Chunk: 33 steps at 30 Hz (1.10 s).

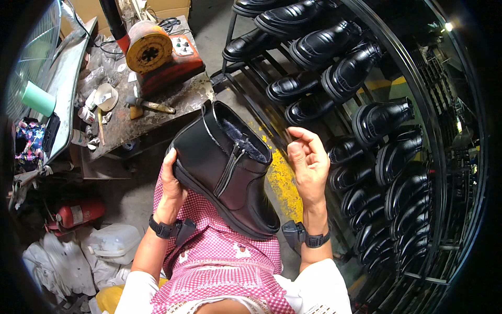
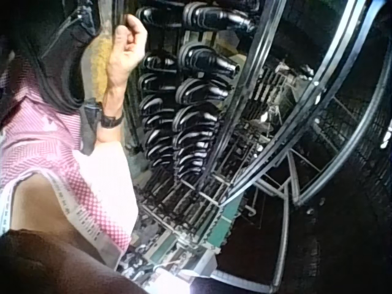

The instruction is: Trim loose threads from finished black boots using small snips.

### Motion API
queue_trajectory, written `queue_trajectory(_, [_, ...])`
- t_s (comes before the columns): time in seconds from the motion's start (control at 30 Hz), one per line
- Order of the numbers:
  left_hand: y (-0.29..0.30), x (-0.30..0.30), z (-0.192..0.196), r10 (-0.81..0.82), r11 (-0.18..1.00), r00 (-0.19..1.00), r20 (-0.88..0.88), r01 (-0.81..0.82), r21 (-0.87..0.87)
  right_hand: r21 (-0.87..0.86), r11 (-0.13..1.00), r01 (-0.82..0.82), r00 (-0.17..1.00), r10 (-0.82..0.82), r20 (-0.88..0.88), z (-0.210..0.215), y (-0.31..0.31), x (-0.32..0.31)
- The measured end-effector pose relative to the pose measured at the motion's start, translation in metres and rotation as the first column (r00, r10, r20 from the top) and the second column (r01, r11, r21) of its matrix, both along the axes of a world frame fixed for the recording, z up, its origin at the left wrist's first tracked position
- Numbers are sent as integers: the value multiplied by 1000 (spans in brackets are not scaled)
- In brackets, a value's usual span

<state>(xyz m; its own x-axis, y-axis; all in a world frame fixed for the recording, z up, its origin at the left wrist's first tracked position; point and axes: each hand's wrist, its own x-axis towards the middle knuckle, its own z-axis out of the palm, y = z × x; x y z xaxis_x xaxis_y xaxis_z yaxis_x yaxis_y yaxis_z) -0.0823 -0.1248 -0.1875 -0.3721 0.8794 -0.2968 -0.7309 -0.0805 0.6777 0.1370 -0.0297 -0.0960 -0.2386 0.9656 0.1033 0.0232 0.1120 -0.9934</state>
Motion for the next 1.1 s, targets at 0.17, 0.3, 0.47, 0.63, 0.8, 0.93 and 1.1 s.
queue_trajectory(0.17, [-4,0,-3,21,1000,998,60,-20,-21,-43,999,-1,999,4,54,-35,2,25])
queue_trajectory(0.3, [-4,-4,-23,47,998,971,235,-54,23,-328,943,54,957,45,288,-76,-16,40])
queue_trajectory(0.47, [1,-8,-49,206,977,925,319,-211,-21,-628,756,-185,913,369,174,-99,-58,52])
queue_trajectory(0.63, [6,-4,-57,-260,884,856,447,25,466,-654,701,-284,943,326,-60,-101,-82,58])
queue_trajectory(0.8, [26,12,-20,-160,911,928,336,8,411,-403,839,-366,925,283,-252,-63,-74,32])
queue_trajectory(0.93, [49,2,-49,-137,925,945,297,15,378,-480,838,-258,948,124,-292,-51,-70,25])
queue_trajectory(1.1, [45,6,-50,75,974,996,36,-66,-217,83,995,48,993,-56,100,-54,-66,20])
